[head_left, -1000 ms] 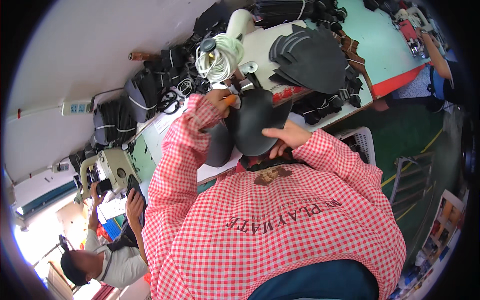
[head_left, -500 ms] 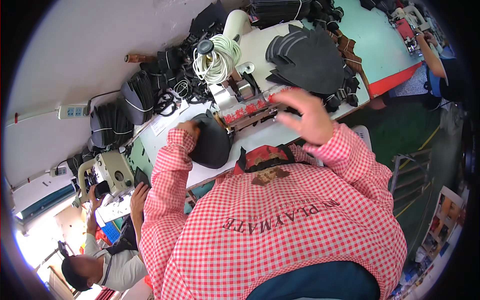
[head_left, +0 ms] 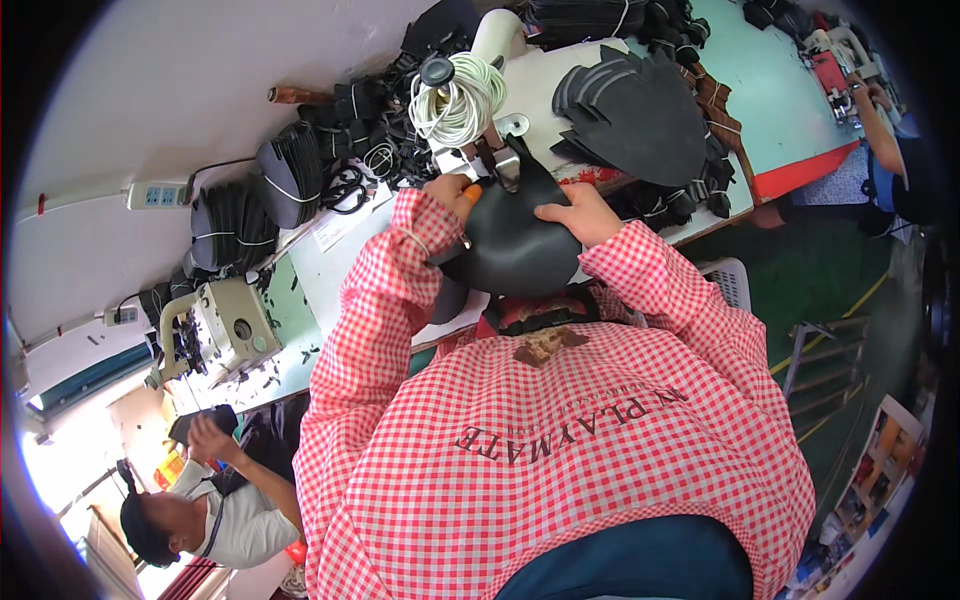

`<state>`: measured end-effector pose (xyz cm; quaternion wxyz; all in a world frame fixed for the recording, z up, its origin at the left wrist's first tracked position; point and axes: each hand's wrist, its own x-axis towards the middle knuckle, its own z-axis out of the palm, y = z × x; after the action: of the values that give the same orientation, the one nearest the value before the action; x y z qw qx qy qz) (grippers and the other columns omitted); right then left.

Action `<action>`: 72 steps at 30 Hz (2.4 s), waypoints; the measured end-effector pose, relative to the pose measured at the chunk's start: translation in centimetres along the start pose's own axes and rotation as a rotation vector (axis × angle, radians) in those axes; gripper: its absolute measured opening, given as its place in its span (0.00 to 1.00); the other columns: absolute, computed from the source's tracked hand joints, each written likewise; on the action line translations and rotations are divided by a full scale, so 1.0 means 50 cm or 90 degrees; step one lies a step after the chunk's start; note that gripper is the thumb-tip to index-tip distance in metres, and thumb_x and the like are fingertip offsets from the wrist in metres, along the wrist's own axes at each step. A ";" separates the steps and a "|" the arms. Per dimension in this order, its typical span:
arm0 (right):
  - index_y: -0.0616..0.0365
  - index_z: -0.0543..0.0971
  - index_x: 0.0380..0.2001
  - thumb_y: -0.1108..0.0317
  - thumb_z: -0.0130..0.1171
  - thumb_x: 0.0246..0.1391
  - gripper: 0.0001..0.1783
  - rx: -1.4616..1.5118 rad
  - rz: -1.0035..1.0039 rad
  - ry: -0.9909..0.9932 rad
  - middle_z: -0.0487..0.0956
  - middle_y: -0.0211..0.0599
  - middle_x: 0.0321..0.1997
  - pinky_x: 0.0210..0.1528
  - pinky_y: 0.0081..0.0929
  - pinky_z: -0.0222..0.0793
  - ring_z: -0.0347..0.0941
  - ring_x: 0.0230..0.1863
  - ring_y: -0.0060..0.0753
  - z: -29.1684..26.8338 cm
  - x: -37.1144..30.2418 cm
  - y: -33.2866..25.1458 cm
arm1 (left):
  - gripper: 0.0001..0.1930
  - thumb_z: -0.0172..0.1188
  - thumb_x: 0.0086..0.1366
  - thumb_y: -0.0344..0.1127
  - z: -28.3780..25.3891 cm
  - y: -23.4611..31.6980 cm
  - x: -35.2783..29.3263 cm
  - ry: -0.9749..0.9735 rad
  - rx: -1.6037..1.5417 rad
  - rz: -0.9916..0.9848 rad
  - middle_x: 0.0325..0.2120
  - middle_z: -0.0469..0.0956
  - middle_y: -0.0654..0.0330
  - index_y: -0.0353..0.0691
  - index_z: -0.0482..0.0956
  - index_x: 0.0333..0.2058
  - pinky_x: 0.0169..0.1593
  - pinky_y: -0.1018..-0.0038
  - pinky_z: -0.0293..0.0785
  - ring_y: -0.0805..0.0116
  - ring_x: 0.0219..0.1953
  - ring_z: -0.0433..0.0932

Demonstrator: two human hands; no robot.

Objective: The person feeds leather pieces through a skiving machine by hand to trim their edges, sorts and stacks the finished pieces, and places a stack into a basket.

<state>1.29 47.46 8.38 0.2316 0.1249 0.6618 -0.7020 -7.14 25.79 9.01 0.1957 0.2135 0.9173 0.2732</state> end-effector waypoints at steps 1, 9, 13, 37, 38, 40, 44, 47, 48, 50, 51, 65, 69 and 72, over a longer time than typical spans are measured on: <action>0.68 0.74 0.37 0.69 0.54 0.48 0.14 0.094 0.012 -0.040 0.78 0.37 0.29 0.27 0.20 0.72 0.76 0.26 0.26 -0.001 -0.016 -0.004 | 0.16 0.49 0.61 0.40 0.004 0.005 0.013 0.017 -0.026 0.055 0.19 0.75 0.54 0.34 0.75 0.41 0.22 0.75 0.67 0.69 0.18 0.75; 0.61 0.74 0.39 0.65 0.52 0.52 0.13 -0.111 -0.218 0.022 0.76 0.37 0.38 0.32 0.23 0.69 0.73 0.28 0.28 -0.016 -0.126 -0.066 | 0.16 0.44 0.63 0.45 -0.077 -0.063 -0.005 -0.082 -0.076 -0.186 0.20 0.76 0.53 0.37 0.72 0.39 0.23 0.75 0.70 0.66 0.20 0.76; 0.63 0.73 0.42 0.78 0.47 0.49 0.15 -0.402 -0.589 0.489 0.75 0.45 0.43 0.48 0.28 0.64 0.71 0.45 0.40 -0.130 -0.167 -0.193 | 0.24 0.50 0.59 0.53 -0.054 -0.174 -0.096 -0.249 0.397 -0.273 0.34 0.77 0.47 0.42 0.68 0.47 0.41 0.63 0.71 0.51 0.39 0.76; 0.62 0.65 0.52 0.55 0.48 0.56 0.26 0.339 0.156 -0.256 0.74 0.45 0.46 0.43 0.29 0.70 0.72 0.47 0.36 -0.036 -0.045 -0.008 | 0.11 0.51 0.57 0.33 0.005 -0.003 -0.078 0.015 -0.129 0.120 0.26 0.77 0.47 0.36 0.74 0.37 0.31 0.67 0.74 0.54 0.26 0.77; 0.63 0.64 0.52 0.53 0.48 0.56 0.28 0.163 0.107 -0.212 0.74 0.48 0.45 0.40 0.29 0.72 0.73 0.45 0.38 -0.032 -0.047 -0.014 | 0.11 0.51 0.57 0.33 0.011 -0.007 -0.069 0.015 -0.129 0.118 0.26 0.77 0.47 0.36 0.74 0.37 0.31 0.67 0.74 0.54 0.26 0.77; 0.63 0.65 0.51 0.50 0.46 0.56 0.29 0.036 0.117 -0.203 0.75 0.48 0.44 0.38 0.29 0.72 0.73 0.45 0.38 -0.020 -0.043 -0.017 | 0.12 0.53 0.56 0.35 0.010 0.024 -0.051 -0.006 -0.106 -0.063 0.28 0.76 0.45 0.37 0.75 0.38 0.38 0.63 0.71 0.47 0.33 0.75; 0.64 0.69 0.48 0.49 0.42 0.58 0.28 0.233 0.183 -0.089 0.76 0.44 0.43 0.42 0.33 0.71 0.74 0.44 0.35 -0.020 -0.038 -0.041 | 0.13 0.49 0.60 0.34 -0.019 0.045 -0.050 -0.104 -0.081 -0.032 0.20 0.76 0.52 0.36 0.72 0.42 0.23 0.72 0.72 0.64 0.18 0.77; 0.66 0.73 0.41 0.58 0.52 0.52 0.21 0.236 0.046 -0.155 0.77 0.38 0.39 0.43 0.27 0.68 0.75 0.38 0.32 -0.027 -0.034 -0.017 | 0.13 0.47 0.61 0.34 -0.019 0.063 -0.055 -0.085 -0.133 -0.033 0.18 0.74 0.52 0.36 0.72 0.42 0.18 0.75 0.70 0.67 0.13 0.75; 0.68 0.75 0.39 0.62 0.55 0.50 0.19 0.012 -0.019 -0.169 0.78 0.37 0.37 0.42 0.25 0.68 0.75 0.36 0.31 -0.022 -0.030 -0.007 | 0.13 0.47 0.61 0.34 -0.015 0.060 -0.052 -0.045 -0.088 -0.042 0.18 0.74 0.52 0.36 0.72 0.42 0.18 0.76 0.70 0.67 0.13 0.75; 0.69 0.76 0.35 0.69 0.59 0.45 0.15 -0.036 0.004 -0.114 0.79 0.38 0.31 0.37 0.24 0.68 0.75 0.32 0.29 -0.009 -0.019 0.001 | 0.14 0.49 0.60 0.36 -0.005 0.042 -0.039 -0.032 -0.054 -0.078 0.20 0.76 0.50 0.35 0.74 0.40 0.23 0.71 0.72 0.61 0.19 0.77; 0.69 0.76 0.34 0.69 0.58 0.44 0.15 -0.071 -0.046 -0.043 0.79 0.40 0.29 0.36 0.24 0.69 0.75 0.30 0.29 -0.003 -0.012 0.005 | 0.14 0.50 0.59 0.38 -0.004 0.041 -0.038 -0.012 0.002 -0.076 0.21 0.77 0.49 0.35 0.75 0.39 0.27 0.68 0.72 0.58 0.23 0.78; 0.62 0.72 0.44 0.68 0.52 0.53 0.16 -0.247 -0.156 0.046 0.75 0.39 0.43 0.46 0.26 0.66 0.73 0.41 0.34 -0.013 -0.138 -0.084 | 0.15 0.48 0.62 0.41 -0.067 -0.062 -0.006 -0.038 0.085 -0.140 0.21 0.77 0.53 0.39 0.72 0.42 0.22 0.68 0.70 0.62 0.19 0.76; 0.62 0.73 0.43 0.82 0.50 0.42 0.20 -0.555 -0.631 0.485 0.74 0.46 0.45 0.51 0.33 0.63 0.69 0.49 0.44 -0.156 -0.183 -0.217 | 0.28 0.55 0.57 0.51 -0.049 -0.158 -0.128 -0.264 0.392 -0.304 0.37 0.75 0.44 0.42 0.63 0.51 0.43 0.60 0.70 0.47 0.38 0.75; 0.60 0.74 0.40 0.73 0.56 0.36 0.21 -0.868 -0.356 0.324 0.71 0.46 0.46 0.52 0.38 0.61 0.66 0.50 0.49 -0.199 -0.156 -0.130 | 0.31 0.58 0.54 0.51 -0.004 -0.242 -0.112 -0.215 0.355 -0.214 0.44 0.71 0.44 0.43 0.62 0.53 0.39 0.57 0.72 0.47 0.35 0.76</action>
<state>3.50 58.61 16.89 -0.0874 -0.0597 0.9868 -0.1226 -6.02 13.71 3.46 0.3206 0.1471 0.9336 -0.0626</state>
